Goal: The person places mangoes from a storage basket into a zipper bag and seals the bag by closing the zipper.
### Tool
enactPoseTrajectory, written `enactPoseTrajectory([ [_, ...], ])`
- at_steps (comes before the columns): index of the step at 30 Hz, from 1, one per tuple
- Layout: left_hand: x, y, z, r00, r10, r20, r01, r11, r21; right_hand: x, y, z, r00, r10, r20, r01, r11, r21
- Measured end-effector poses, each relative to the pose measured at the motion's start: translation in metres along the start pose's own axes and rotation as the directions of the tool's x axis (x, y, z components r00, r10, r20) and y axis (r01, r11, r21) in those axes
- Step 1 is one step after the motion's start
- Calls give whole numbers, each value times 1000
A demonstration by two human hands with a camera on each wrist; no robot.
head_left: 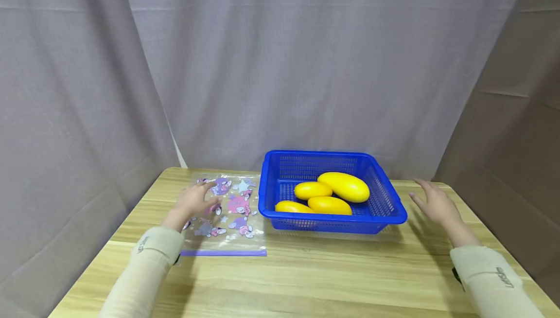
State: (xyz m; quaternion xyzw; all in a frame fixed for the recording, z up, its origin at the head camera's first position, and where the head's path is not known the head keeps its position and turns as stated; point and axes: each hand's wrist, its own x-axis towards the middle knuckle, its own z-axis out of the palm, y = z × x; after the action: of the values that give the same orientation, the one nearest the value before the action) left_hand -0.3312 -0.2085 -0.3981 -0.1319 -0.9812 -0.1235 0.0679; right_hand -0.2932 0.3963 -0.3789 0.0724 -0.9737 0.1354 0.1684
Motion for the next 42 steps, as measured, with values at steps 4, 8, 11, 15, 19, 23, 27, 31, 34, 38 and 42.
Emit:
enactPoseTrajectory([
  [4, -2, 0, 1, 999, 21, -31, -21, 1000, -13, -3, -4, 2, 998, -1, -56, 2, 1000, 19],
  [8, -3, -2, 4, 998, 41, -42, -41, 999, -8, -7, -8, 3, 996, 22, -83, -18, 998, 54],
  [11, -3, -4, 6, 999, 40, -34, -40, 999, -8, -9, -11, 4, 994, 38, -106, -30, 996, 81],
  [15, -4, -3, 6, 999, 30, -20, -31, 999, -23, -11, -14, 4, 989, 56, -137, -39, 992, 122],
  [19, -5, 0, 4, 999, 47, -13, -47, 999, -13, -11, -17, 3, 982, 75, -173, -48, 986, 159],
  [23, -8, 4, 3, 997, 83, -4, -83, 997, -6, -11, -21, 3, 972, 94, -214, -57, 983, 173],
  [27, -10, 5, 4, 994, 105, -16, -105, 994, 2, -10, -24, 2, 962, 102, -252, -61, 984, 165],
  [31, -12, 4, 4, 988, 144, -47, -144, 989, 18, -10, -26, 1, 953, 110, -283, -65, 985, 161],
  [34, -14, 4, 4, 979, 192, -69, -190, 981, 36, -11, -29, 0, 945, 109, -307, -60, 984, 166],
  [38, -20, 6, 5, 966, 243, -92, -241, 970, 32, -9, -33, -2, 933, 109, -343, -32, 974, 223],
  [42, -26, 13, 6, 957, 273, -97, -272, 962, 19, -9, -36, -2, 928, 128, -350, 3, 936, 352],
])
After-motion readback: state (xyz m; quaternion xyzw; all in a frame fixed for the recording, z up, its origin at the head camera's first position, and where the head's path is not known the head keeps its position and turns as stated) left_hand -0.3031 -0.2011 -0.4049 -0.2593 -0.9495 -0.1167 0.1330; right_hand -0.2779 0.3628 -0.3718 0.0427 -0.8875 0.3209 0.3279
